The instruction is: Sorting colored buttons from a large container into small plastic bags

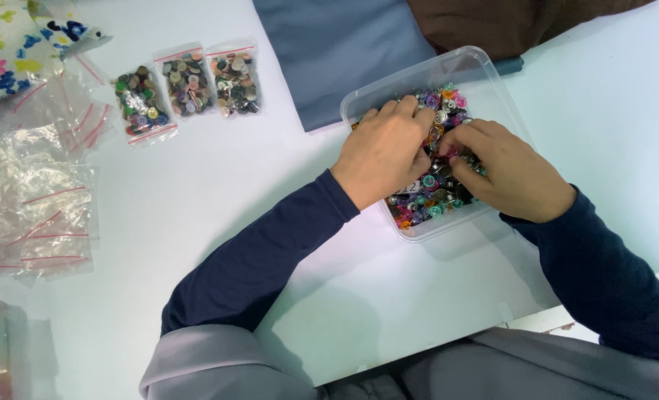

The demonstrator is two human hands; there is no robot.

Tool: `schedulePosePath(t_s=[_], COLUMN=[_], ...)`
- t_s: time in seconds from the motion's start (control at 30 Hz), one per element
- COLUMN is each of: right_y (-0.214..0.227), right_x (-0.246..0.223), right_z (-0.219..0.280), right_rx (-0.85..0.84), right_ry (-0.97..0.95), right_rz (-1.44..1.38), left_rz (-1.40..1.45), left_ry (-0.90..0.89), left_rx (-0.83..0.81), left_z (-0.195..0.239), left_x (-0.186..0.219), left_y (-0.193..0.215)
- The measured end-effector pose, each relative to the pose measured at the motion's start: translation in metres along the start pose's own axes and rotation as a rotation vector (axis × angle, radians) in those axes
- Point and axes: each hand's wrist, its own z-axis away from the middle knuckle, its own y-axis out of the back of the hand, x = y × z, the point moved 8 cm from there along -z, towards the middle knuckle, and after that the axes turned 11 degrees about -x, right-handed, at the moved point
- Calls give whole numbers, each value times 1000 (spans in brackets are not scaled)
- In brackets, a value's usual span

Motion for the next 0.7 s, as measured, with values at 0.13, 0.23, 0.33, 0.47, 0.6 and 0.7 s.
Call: schedulePosePath(t_s=[0.13,0.23,0.33,0.47,0.6,0.7], right_y=[2,1,4,19,35,21], right_x=[-1,1,-1,-27,-93,-147], right_z=[0,-2,-4,-2,1,-2], right_rx=[6,-14,17,120,288,345], right_ry=[-21,-54,-30,30,151,210], right_rz=[-34,-12,-27,90,109,16], left_rz=[101,273,385,275,148,59], left_ry=[-2,-59,-160,-240,-288,-196], left_rx=[50,185,348,513,509,420], left_z=[4,14,30,62,103,132], left_x=[-1,1,3,-9,-39,-81], left_y=[10,33,59,80,84,61])
